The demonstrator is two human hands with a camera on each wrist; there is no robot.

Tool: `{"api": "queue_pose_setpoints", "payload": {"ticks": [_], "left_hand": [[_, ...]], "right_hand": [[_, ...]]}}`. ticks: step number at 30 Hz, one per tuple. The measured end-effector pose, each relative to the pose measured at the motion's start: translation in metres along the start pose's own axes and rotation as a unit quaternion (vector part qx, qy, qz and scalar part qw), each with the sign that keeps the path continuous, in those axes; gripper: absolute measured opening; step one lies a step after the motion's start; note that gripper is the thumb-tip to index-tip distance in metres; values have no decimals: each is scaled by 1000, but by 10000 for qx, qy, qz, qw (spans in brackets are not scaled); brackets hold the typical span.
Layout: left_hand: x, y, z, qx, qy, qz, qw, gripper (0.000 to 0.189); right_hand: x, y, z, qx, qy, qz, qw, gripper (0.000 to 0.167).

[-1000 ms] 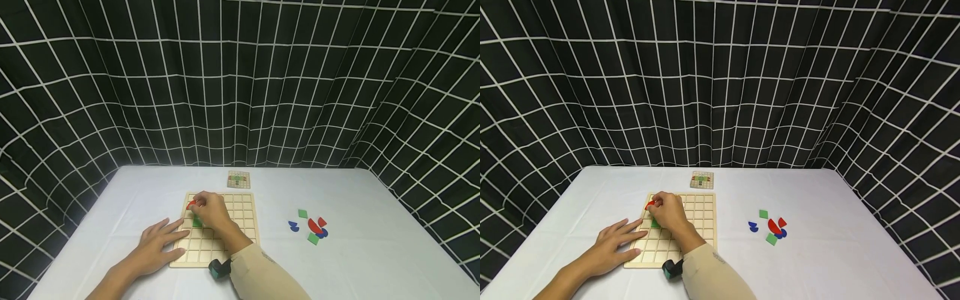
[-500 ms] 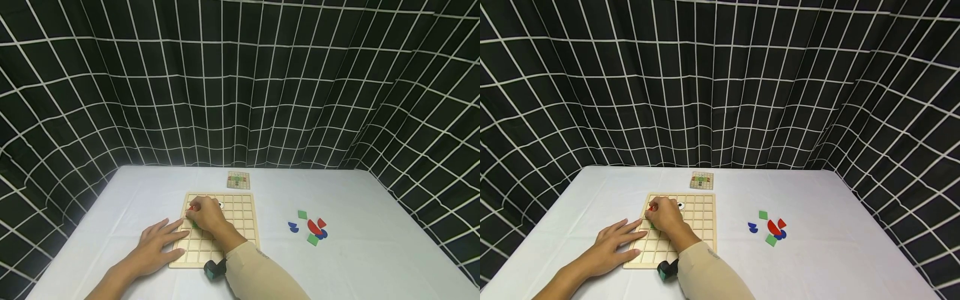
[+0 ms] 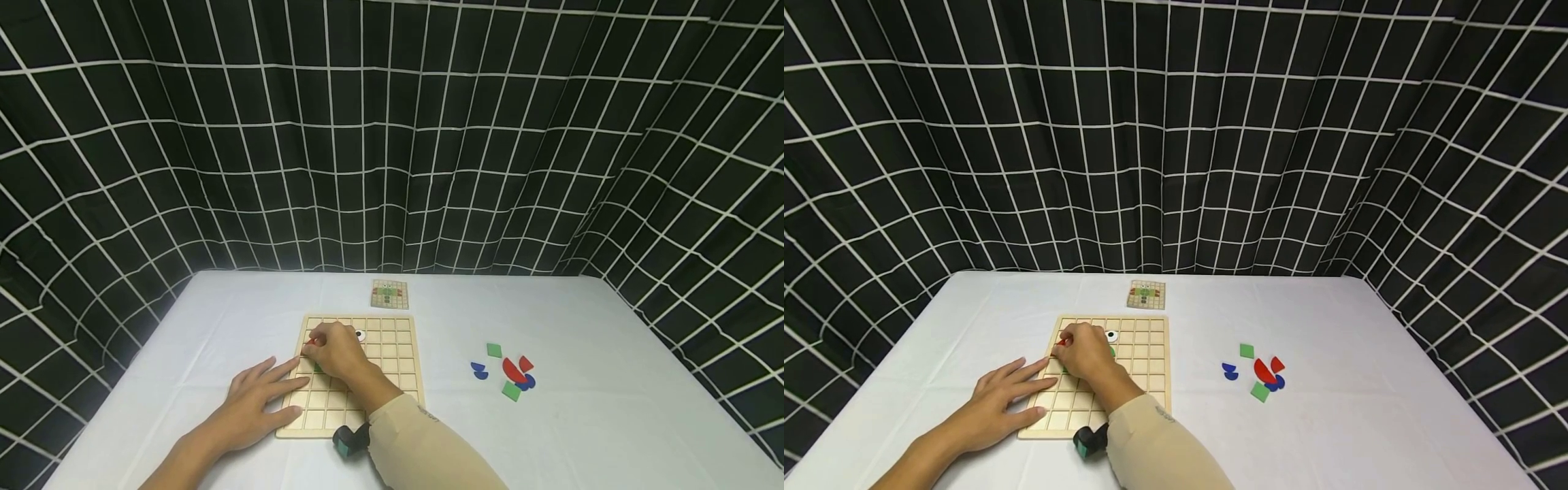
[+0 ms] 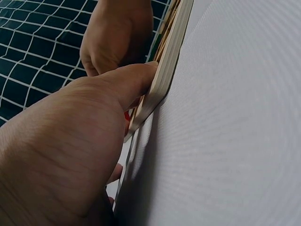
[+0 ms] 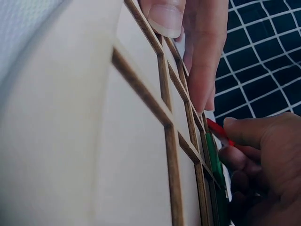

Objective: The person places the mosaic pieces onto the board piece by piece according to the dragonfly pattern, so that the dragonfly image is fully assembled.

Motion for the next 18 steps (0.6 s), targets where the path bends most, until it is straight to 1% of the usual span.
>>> {"api": "queue_pose_setpoints", "payload": {"ticks": [5,9,13,18], "left_hand": [[1,1,0,6,-62,5,10000,43],[1,1,0,25,-64,-9,10000,44],[1,1,0,50,-41,23,10000,43],[0,1,0,69,31,42,10000,42]], "right_hand": [[-2,-2,1,37,-67,8,10000,28],[-11,-2,1,-117,177,50,9998,29],[-32,-4,-4,-480,462,268,9974,27],[-65,-15,-12,-799,655,561,9931,23]]}}
Point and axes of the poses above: each hand's wrist, its own y-axis towards the middle knuckle, its own x-axis out of the palm, z = x × y, the point moved 1 cm from there along y, towards the middle knuckle, and after that the axes turned 14 degrees about x, right-handed, at the moved point
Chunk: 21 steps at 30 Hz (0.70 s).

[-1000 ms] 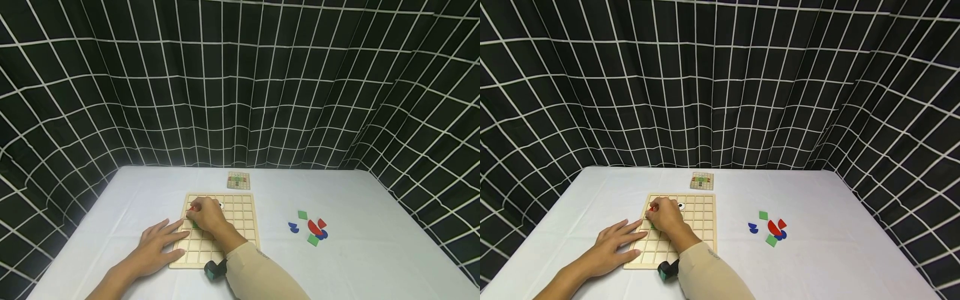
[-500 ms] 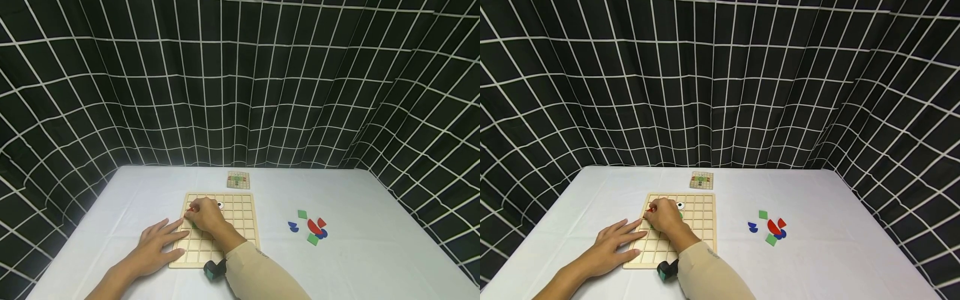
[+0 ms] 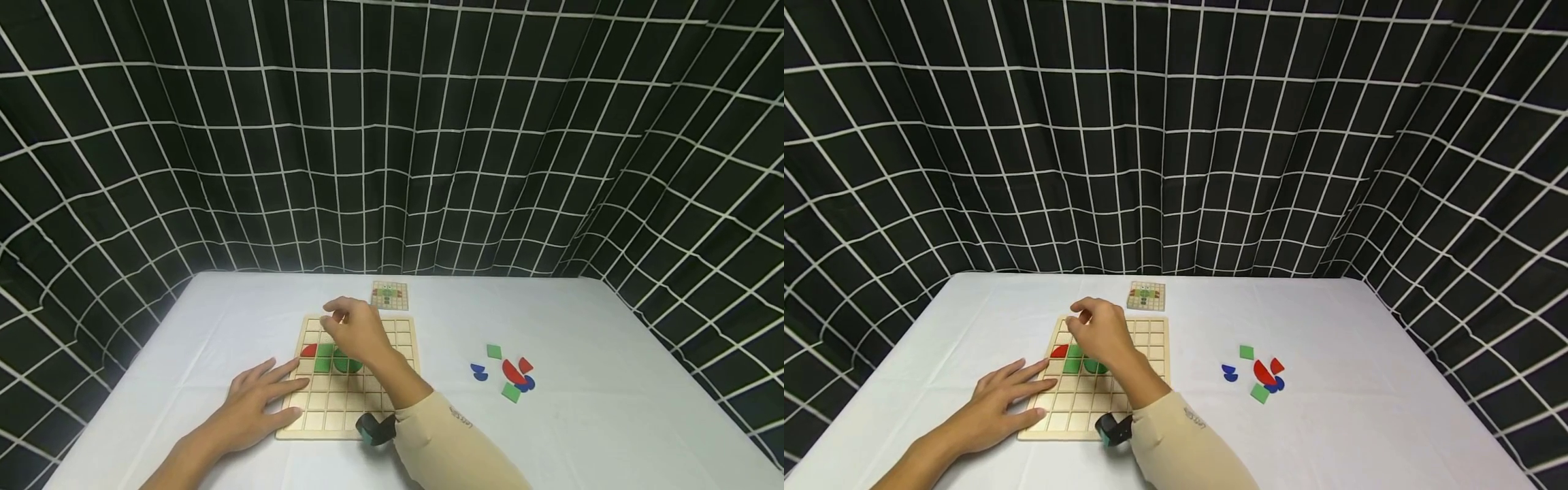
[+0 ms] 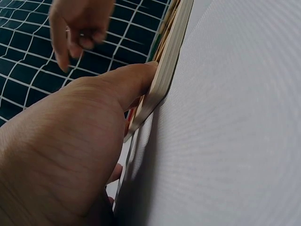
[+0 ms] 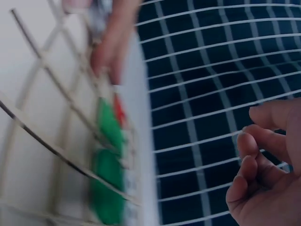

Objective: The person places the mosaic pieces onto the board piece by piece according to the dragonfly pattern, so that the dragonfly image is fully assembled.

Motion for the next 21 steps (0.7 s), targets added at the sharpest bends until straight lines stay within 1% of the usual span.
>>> {"api": "queue_pose_setpoints", "payload": {"ticks": [5,8,11,15,21], "left_hand": [[0,-1,-1,-16,46,24,10000,43],[1,-1,-1,-59,39,6,10000,43],[3,-1,-2,-103,13,-6,9999,43],[4,-1,-2,-125,1,-6,9999,43],[3,-1,-1,-165,51,-42,9998,43]], "right_hand": [[-32,-12,-7,-482,256,374,9978,21],[-49,-21,-7,-834,402,611,9938,20],[-66,-32,-6,-1133,610,745,9889,20],[-88,-44,4,-1485,779,800,9826,23],[-120,-56,24,-1939,618,949,9745,27]]}}
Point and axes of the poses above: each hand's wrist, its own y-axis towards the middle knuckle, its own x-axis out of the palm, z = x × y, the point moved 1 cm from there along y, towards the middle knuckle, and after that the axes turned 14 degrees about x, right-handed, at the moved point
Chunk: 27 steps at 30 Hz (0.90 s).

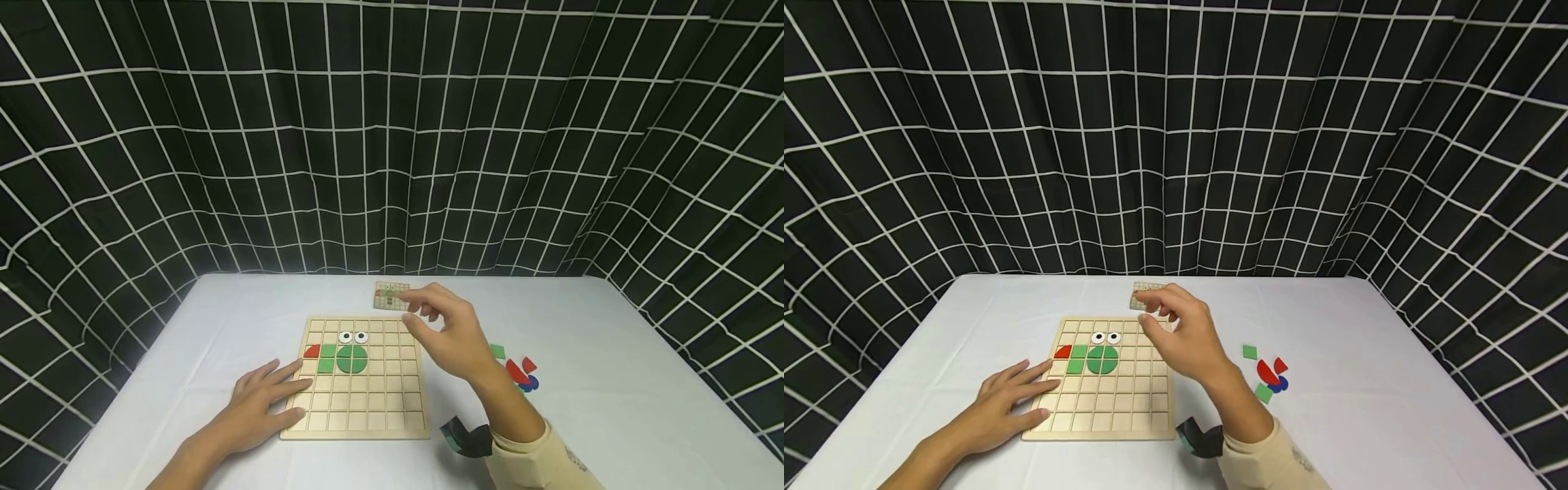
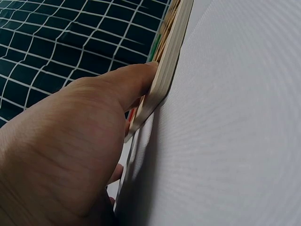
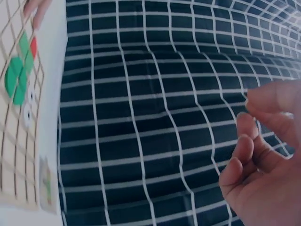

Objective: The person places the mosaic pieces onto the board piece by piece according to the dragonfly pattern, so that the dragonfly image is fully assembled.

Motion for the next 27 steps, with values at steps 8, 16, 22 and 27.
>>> {"api": "queue_pose_setpoints", "payload": {"ticks": [8,16,22,27], "left_hand": [[-1,-1,0,-24,-3,-8,10000,43],[0,0,0,-90,18,-58,9999,45],[0,1,1,-36,92,-48,9999,45],[-1,1,1,-15,106,-34,9999,44]], "right_hand": [[-35,-13,18,-384,-235,-18,9990,34],[-70,-25,46,-199,-495,-126,9985,37],[-95,-33,70,-173,-726,-16,9972,44],[-110,-40,78,66,-1088,69,9940,43]]}}
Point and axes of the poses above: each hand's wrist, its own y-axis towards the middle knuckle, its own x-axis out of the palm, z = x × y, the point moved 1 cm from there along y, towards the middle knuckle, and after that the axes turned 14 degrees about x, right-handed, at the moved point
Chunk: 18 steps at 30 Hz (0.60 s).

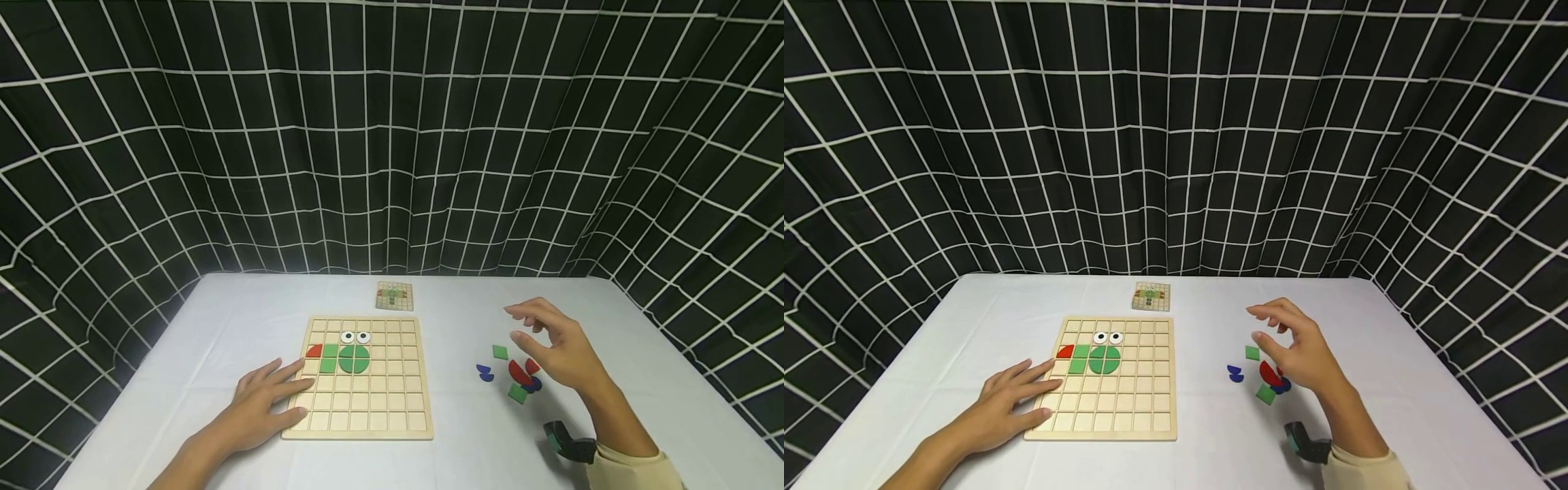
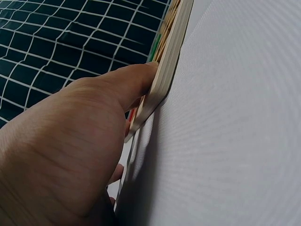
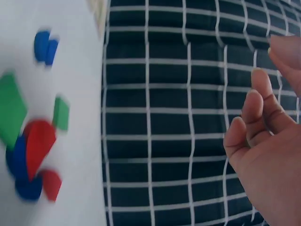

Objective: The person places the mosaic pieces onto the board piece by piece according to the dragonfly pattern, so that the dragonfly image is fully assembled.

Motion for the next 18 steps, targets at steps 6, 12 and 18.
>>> {"api": "queue_pose_setpoints", "payload": {"ticks": [6,12,18], "left_hand": [[0,0,0,-44,-33,-28,10000,44],[0,0,-1,-15,-10,-28,10000,45],[0,1,-1,-37,-44,-65,10000,45]], "right_hand": [[-7,-7,51,852,-523,-243,9947,40],[-10,-20,90,1435,-617,-750,9849,41],[-9,-30,113,1869,-564,-1134,9742,40]]}}
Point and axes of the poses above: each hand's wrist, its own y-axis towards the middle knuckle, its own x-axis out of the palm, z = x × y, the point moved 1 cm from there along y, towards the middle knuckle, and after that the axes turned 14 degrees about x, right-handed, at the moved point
